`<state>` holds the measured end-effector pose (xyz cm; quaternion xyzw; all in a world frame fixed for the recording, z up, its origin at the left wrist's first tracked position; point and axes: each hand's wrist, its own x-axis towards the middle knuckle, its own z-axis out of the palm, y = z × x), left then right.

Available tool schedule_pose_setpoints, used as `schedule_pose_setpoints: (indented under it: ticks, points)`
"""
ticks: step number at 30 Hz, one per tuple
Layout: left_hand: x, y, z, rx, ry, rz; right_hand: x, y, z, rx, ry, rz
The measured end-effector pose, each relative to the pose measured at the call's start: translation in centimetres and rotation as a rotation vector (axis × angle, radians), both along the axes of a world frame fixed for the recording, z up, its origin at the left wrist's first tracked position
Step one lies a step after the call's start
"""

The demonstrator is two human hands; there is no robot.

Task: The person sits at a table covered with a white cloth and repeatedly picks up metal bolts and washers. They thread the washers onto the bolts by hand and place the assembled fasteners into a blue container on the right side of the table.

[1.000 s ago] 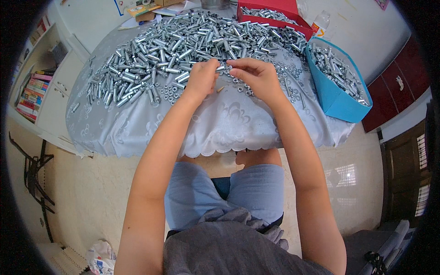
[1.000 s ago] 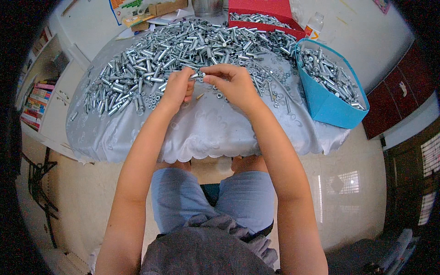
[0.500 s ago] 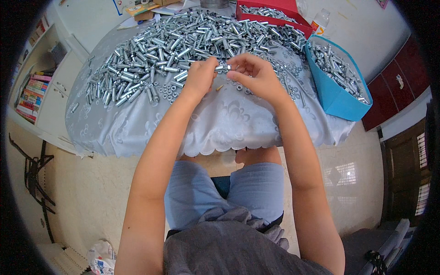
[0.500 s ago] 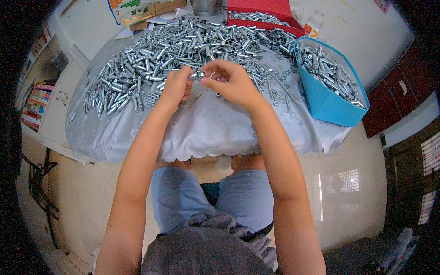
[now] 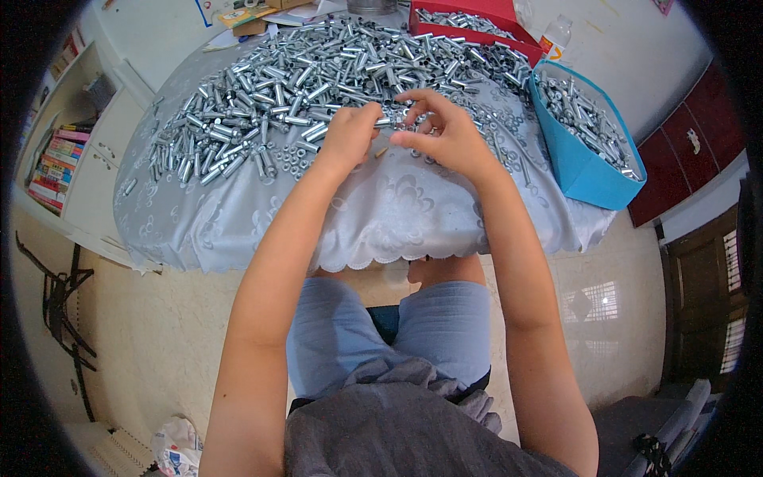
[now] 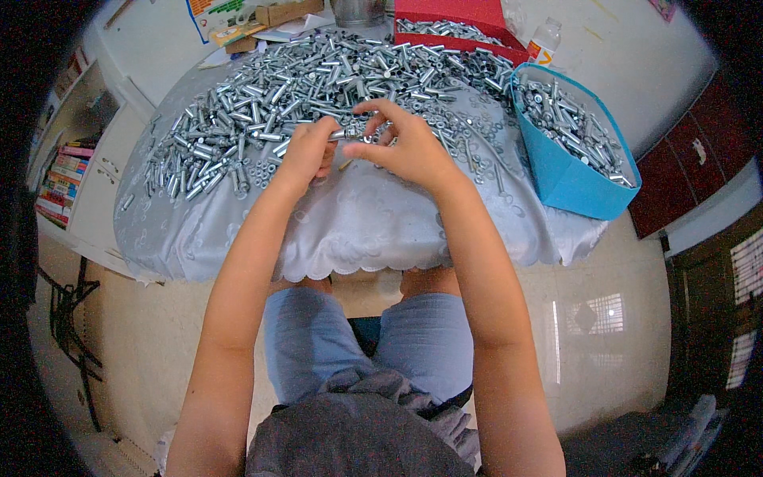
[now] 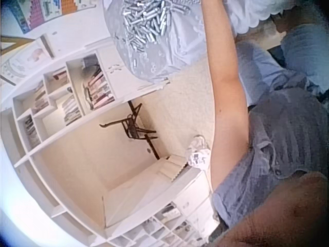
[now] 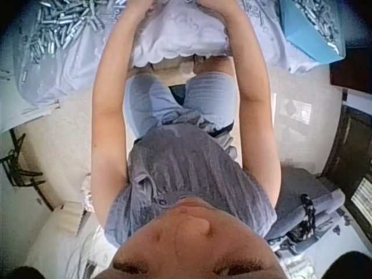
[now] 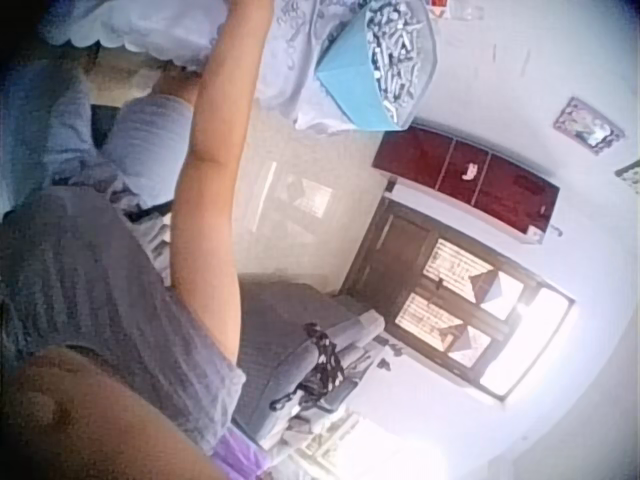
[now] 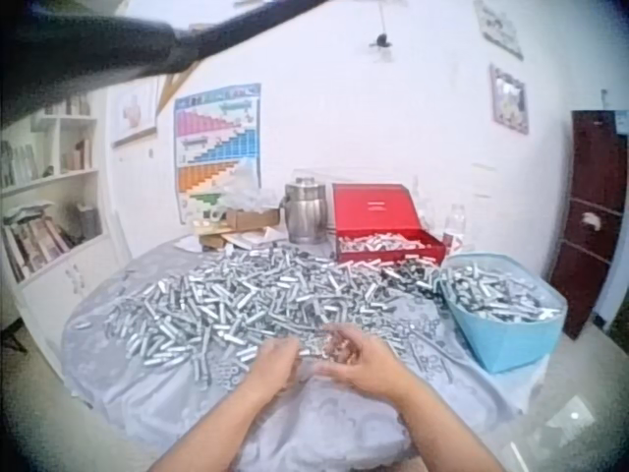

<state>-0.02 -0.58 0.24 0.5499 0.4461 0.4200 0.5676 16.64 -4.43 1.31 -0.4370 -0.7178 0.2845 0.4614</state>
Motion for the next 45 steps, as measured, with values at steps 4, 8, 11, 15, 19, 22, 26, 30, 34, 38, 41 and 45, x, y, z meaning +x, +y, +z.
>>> schedule_pose_setpoints:
  ticks: [4,8,11,15,19,22,26,30,34,38,41,45]
  points:
    - [0.0,0.1,-0.1,-0.006,-0.004,-0.007,0.3,0.5,-0.7,0.076,-0.031,-0.003]
    - [-0.2,0.2,-0.3,-0.008,-0.002,-0.022,0.0,0.1,0.0,0.045,-0.01,-0.018]
    - [-0.1,0.3,-0.3,-0.01,-0.013,-0.016,0.2,0.4,-0.3,0.058,-0.026,0.009]
    - [-0.1,0.1,-0.4,0.005,-0.017,-0.012,0.0,0.2,-0.3,0.039,0.041,0.026]
    - [0.0,0.1,-0.3,0.043,0.049,-0.035,0.8,1.0,-1.0,-0.022,-0.045,-0.034]
    - [0.0,0.0,-0.1,0.038,0.029,-0.023,-0.1,0.0,-0.1,0.049,0.121,-0.013]
    - [0.0,0.1,-0.5,0.066,0.05,-0.029,0.3,0.3,-0.3,0.027,-0.016,0.019]
    - [0.1,0.0,-0.3,0.039,0.039,-0.007,0.1,0.1,-0.2,0.083,-0.044,0.008]
    - [-0.2,0.2,-0.4,0.044,0.074,-0.041,0.5,0.5,-0.5,-0.034,-0.107,0.013]
    - [0.1,0.2,-0.5,0.058,0.076,-0.004,-0.2,-0.2,-0.1,0.054,0.01,0.046]
    - [0.4,0.0,-0.6,0.105,0.081,0.003,-0.2,-0.1,0.0,0.101,-0.094,0.018]
    - [0.3,0.1,-0.7,0.199,0.119,-0.005,-0.5,-0.1,-0.2,0.119,-0.082,-0.026]
